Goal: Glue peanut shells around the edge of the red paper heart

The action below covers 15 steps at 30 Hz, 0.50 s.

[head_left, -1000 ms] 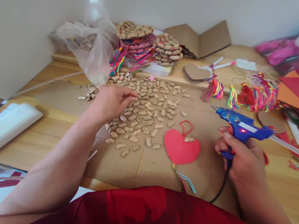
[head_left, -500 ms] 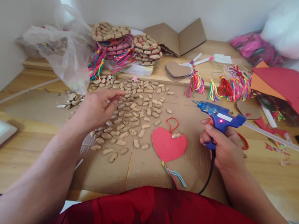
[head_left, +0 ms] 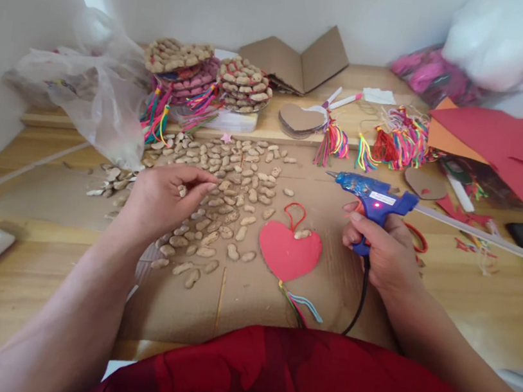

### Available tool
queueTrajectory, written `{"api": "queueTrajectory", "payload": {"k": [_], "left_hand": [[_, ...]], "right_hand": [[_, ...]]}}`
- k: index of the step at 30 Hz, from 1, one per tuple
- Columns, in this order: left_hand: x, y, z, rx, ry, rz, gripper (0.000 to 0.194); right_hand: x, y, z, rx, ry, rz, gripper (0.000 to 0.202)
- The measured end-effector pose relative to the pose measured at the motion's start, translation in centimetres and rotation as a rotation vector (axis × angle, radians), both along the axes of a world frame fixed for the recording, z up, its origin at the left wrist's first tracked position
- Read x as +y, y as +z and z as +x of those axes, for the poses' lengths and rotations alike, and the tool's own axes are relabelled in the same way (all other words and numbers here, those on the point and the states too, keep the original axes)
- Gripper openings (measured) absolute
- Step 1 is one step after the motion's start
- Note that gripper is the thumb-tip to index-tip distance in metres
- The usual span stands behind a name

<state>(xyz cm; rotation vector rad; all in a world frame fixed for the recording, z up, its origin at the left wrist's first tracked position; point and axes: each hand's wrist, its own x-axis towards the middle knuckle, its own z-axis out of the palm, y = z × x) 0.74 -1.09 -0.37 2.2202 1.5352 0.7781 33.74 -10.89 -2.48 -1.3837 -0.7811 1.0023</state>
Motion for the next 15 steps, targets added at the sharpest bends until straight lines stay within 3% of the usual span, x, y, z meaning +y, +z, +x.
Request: {"api": "queueTrajectory", "payload": {"k": [4,10,15], "left_hand": [[-0.3,-0.2,0.6,-0.004,-0.097,0.001,0.026],[-1.3,-0.9,2.4,0.037,-0.360,0.029,0.021],[-2.2,-1.7,3.9,0.059,-0.383,0.032,0.021]], "right_hand": [[0.1,0.0,-0.1,0.002,0.003,0.005,0.018],[0.1,0.0,-0.1,0.000,0.002,0.017,0.017],[0.1,-0.1,-0.1,-0.012,0.009,0.013,0.017]]}}
